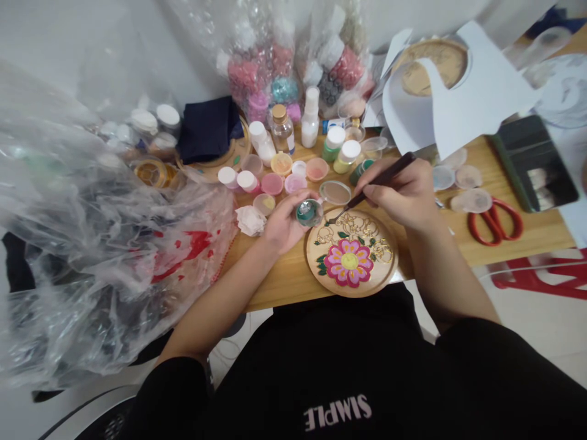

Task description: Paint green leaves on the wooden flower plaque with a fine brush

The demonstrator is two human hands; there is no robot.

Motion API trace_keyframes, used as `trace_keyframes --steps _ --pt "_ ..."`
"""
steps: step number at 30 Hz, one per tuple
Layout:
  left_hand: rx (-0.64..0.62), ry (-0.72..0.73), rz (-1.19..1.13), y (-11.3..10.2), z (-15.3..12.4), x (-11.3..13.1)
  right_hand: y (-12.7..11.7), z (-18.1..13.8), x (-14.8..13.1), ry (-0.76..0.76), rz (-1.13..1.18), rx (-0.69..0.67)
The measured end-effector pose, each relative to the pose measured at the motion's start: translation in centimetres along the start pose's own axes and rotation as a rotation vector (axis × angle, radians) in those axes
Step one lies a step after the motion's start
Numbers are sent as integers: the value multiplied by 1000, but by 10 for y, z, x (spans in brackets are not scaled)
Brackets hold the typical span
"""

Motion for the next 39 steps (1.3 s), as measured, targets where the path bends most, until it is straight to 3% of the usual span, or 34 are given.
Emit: trace_keyframes --steps 39 --pt "3 -9 12 1 0 1 -1 1 -4 19 -10 10"
Point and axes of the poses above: each hand's wrist, its own z-axis towards the middle knuckle, its own y-axis out of the palm, x = y × z, the point moved 2 cm from there along z, towards the middle knuckle, and after that the axes turned 10 degrees about -z, right-handed, at the moved point
